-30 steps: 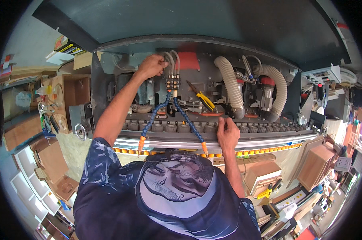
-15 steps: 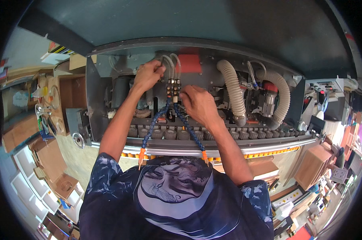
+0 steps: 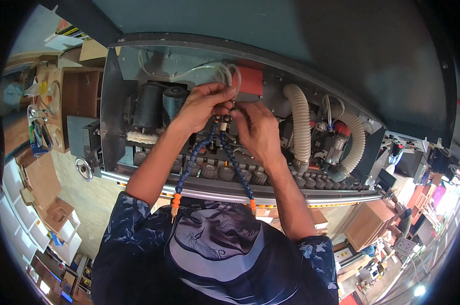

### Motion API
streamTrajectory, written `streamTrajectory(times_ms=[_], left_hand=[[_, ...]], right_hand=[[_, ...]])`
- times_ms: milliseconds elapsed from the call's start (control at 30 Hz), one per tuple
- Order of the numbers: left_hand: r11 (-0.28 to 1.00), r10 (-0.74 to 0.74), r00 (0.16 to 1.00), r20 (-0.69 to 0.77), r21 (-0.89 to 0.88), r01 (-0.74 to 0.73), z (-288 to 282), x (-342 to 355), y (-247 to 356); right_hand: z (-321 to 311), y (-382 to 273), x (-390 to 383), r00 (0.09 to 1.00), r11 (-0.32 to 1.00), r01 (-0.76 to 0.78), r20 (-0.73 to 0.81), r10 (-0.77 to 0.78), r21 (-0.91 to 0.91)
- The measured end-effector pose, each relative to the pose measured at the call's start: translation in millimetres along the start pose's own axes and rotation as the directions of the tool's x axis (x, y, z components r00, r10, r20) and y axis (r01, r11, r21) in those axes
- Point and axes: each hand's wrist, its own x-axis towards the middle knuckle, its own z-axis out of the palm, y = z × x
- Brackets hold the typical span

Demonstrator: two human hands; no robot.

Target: The person works on a large industrial machine, using pliers to adjust small components and connecting flexible hoses to the machine's internal parts. The person repeatedly handles the hoses and small parts, making adjustments throughout the clip.

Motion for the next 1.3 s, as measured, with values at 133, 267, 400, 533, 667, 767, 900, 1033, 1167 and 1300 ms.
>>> streamTrajectory(times_ms=[133,267,400,533,667,767,900,1033,1167,1300], left_hand=[[0.998,-0.011,0.999,-0.053,-0.06,0.008,1.4,3.8,8.0],[0.88,0.103,0.985,-0.139,0.475,-0.025,-26.0,6.5,15.0],[0.494,0.436,0.89,-0.136,0.863,-0.11,-57.8,21.3,-15.3],[0.3,0.487,0.873,-0.015,0.942,-0.151,-56.9,27.6,-31.9],[0.055,0.475,0.868,0.145,0.979,-0.194,-60.4,28.8,-40.8],[0.097,0.443,0.876,0.19,0.961,-0.257,-66.9,31.0,-42.3],[0.105,0.457,0.862,0.219,0.949,-0.296,-73.4,36.2,-49.7],[0.11,0.491,0.839,0.232,0.94,-0.324,-74.2,37.9,-55.7],[0.134,0.441,0.879,0.181,0.955,-0.264,-69.7,43.0,-55.4],[0.126,0.459,0.877,0.14,0.967,-0.221,-66.0,42.2,-54.1]], right_hand=[[12.7,-0.7,6.5,0.997,0.998,0.016,-0.079,-0.02,-0.054],[2.9,-8.6,4.0,0.994,0.974,-0.103,-0.058,0.094,-0.2],[-6.2,-2.3,-4.0,0.987,0.944,-0.149,0.011,0.159,-0.295],[-2.5,0.2,5.0,0.981,0.943,-0.184,0.014,0.196,-0.278],[4.7,-1.1,11.3,0.961,0.923,-0.218,0.098,0.26,-0.317],[20.2,6.9,16.0,0.965,0.923,-0.16,0.14,0.22,-0.351],[32.7,11.2,22.8,0.962,0.9,-0.082,0.202,0.184,-0.428],[27.3,7.0,32.0,0.936,0.885,-0.089,0.265,0.231,-0.457],[26.7,14.2,38.4,0.944,0.901,-0.015,0.29,0.156,-0.434],[27.4,7.8,41.2,0.936,0.888,-0.032,0.298,0.187,-0.458]])
